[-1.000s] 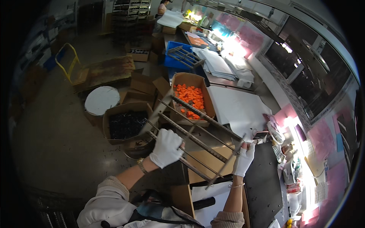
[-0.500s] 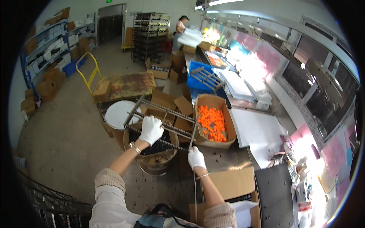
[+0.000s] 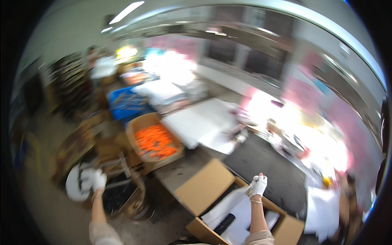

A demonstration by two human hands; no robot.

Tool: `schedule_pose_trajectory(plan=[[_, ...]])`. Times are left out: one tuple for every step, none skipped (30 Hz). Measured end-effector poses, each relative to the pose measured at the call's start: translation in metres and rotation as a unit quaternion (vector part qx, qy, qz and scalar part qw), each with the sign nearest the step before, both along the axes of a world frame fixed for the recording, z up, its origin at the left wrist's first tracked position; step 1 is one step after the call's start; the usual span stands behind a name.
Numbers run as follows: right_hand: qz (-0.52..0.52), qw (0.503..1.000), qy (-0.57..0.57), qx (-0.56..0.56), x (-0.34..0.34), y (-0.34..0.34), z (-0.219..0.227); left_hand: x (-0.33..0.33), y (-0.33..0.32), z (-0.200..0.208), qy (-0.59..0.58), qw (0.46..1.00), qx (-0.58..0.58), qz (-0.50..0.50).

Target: The person repeatedly picks small black cylindrical components from a metal rack, rolls them between gloved hands, and places them into a cardboard box lined with white paper. The person also moves the metal rack to a nearby rolling cart and retrieves it again.

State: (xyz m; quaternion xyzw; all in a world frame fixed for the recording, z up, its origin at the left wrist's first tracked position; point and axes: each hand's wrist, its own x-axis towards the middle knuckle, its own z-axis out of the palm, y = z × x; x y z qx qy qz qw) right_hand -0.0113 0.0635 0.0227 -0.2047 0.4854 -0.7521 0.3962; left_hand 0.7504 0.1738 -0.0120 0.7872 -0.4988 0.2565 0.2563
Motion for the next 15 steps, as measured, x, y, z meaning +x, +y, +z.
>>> schedule_pose_trajectory(plan=[[0.006, 0.999, -0.038, 0.001, -0.038, 0.038, 0.002, -0.014, -0.007, 0.001, 0.076, 0.997, 0.032, -0.001], [-0.024, 0.999, -0.033, -0.025, -0.060, 0.080, 0.003, -0.028, -0.013, 0.005, 0.058, 0.997, 0.020, -0.036], [-0.048, 0.996, -0.059, 0.040, -0.073, 0.120, 0.007, -0.047, -0.018, 0.012, 0.032, 0.998, 0.050, -0.009], [-0.057, 0.991, -0.101, 0.061, -0.076, 0.162, 0.013, -0.066, -0.027, 0.023, 0.003, 0.999, 0.016, -0.031], [-0.059, 0.990, -0.027, 0.124, -0.062, 0.196, 0.009, -0.089, -0.034, 0.035, -0.041, 0.998, 0.002, -0.053], [-0.070, 0.981, 0.032, 0.177, -0.043, 0.228, 0.007, -0.112, -0.045, 0.051, 0.056, 0.997, 0.037, -0.028], [-0.029, 0.974, 0.092, 0.207, -0.028, 0.261, 0.002, -0.141, -0.050, 0.066, 0.008, 0.998, 0.008, -0.067], [0.042, 0.954, 0.146, 0.260, -0.013, 0.295, -0.003, -0.171, -0.054, 0.081, -0.040, 0.994, -0.006, -0.106], [-0.098, 0.958, 0.179, 0.203, -0.029, 0.312, -0.009, -0.202, -0.060, 0.096, -0.075, 0.986, -0.022, -0.146], [-0.195, 0.940, 0.220, 0.175, -0.046, 0.332, -0.018, -0.231, -0.062, 0.110, -0.087, 0.976, -0.036, -0.196], [-0.292, 0.954, 0.031, 0.054, -0.087, 0.361, -0.027, -0.268, -0.076, 0.120, -0.092, 0.968, -0.035, -0.230], [-0.341, 0.924, -0.154, -0.080, -0.143, 0.392, -0.038, -0.302, -0.085, 0.132, -0.119, 0.951, -0.038, -0.283], [-0.407, 0.880, -0.198, -0.145, -0.195, 0.417, -0.048, -0.329, -0.102, 0.144, -0.142, 0.932, -0.046, -0.331], [-0.415, 0.808, -0.332, -0.254, -0.259, 0.448, -0.059, -0.362, -0.110, 0.154, -0.165, 0.912, -0.057, -0.371], [-0.419, 0.800, -0.324, -0.282, -0.310, 0.468, -0.075, -0.387, -0.118, 0.162, -0.188, 0.892, -0.069, -0.406]])
